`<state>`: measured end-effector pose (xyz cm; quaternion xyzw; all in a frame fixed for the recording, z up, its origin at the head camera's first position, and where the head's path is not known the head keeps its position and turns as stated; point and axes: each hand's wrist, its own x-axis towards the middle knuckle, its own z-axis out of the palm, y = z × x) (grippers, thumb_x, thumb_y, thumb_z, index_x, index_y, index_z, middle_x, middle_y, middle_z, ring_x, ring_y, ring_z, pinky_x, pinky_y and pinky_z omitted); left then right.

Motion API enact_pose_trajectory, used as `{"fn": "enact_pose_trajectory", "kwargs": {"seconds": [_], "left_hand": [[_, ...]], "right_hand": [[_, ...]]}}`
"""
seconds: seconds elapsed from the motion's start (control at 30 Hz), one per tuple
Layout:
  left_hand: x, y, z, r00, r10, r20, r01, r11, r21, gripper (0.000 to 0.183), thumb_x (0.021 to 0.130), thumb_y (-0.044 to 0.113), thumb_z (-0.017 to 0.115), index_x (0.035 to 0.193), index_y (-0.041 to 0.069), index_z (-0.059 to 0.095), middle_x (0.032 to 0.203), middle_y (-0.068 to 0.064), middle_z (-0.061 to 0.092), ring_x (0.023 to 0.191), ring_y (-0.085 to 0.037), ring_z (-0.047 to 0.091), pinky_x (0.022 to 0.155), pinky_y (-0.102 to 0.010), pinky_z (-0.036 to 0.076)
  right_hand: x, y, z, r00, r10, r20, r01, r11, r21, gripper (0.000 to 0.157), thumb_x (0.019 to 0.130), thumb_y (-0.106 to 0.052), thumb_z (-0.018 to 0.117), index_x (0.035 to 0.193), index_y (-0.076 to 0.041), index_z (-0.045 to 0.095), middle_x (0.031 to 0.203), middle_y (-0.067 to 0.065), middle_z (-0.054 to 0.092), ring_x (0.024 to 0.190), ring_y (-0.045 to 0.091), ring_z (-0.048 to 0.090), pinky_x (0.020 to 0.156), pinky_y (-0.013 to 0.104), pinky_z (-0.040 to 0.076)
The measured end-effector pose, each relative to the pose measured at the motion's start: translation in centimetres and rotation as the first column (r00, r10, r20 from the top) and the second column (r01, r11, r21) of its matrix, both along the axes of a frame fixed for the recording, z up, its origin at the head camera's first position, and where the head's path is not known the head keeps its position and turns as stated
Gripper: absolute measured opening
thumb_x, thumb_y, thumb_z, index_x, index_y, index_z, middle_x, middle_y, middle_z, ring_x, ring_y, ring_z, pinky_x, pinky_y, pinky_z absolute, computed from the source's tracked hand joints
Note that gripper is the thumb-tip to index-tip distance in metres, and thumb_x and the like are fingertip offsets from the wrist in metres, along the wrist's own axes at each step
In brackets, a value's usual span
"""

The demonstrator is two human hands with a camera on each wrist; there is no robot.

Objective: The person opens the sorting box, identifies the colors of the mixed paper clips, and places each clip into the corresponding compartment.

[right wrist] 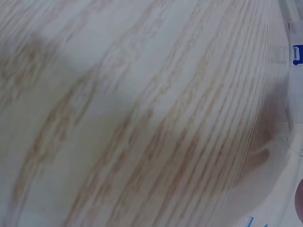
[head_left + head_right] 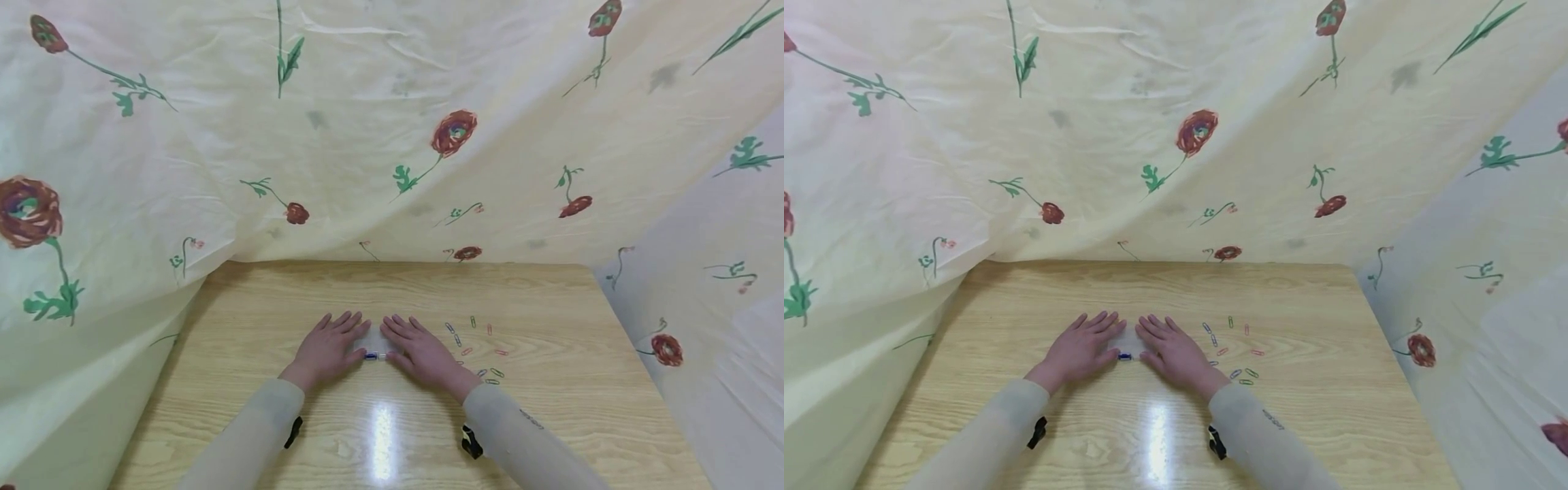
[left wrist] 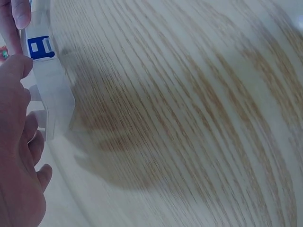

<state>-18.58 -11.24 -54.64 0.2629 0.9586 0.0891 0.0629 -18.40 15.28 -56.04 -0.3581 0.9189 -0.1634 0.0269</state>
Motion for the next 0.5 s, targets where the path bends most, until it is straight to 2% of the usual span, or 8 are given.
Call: {"fn": "enact_pose_trajectory", "kwargs": {"seconds": [0.3, 0.5], "left_hand": [[0.27, 0.08, 0.1, 0.999, 0.01, 0.045, -0.011, 1.0, 0.024, 0.063, 0.11, 0.053, 0.052, 0.166, 0.025, 0.043, 0.173, -0.002, 0.033, 0.161, -0.025, 0.031, 0.132, -0.055, 0.021], [0.16, 0.13, -0.04, 0.999, 0.012, 0.043, -0.014, 0.999, 0.031, 0.062, 0.11, 0.052, 0.052, 0.166, 0.024, 0.043, 0.173, -0.003, 0.034, 0.16, -0.027, 0.032, 0.132, -0.056, 0.021]], "right_hand": [[-0.07, 0.05, -0.72, 1.0, -0.006, -0.026, 0.006, 1.0, 0.022, 0.063, 0.113, -0.041, 0.052, 0.165, -0.009, 0.038, 0.173, 0.009, 0.033, 0.162, 0.025, 0.026, 0.134, 0.046, 0.015], [-0.05, 0.01, -0.7, 0.999, -0.011, -0.05, 0.013, 0.999, 0.04, 0.064, 0.113, -0.043, 0.052, 0.166, -0.01, 0.038, 0.173, 0.007, 0.032, 0.162, 0.025, 0.026, 0.134, 0.046, 0.015]]}}
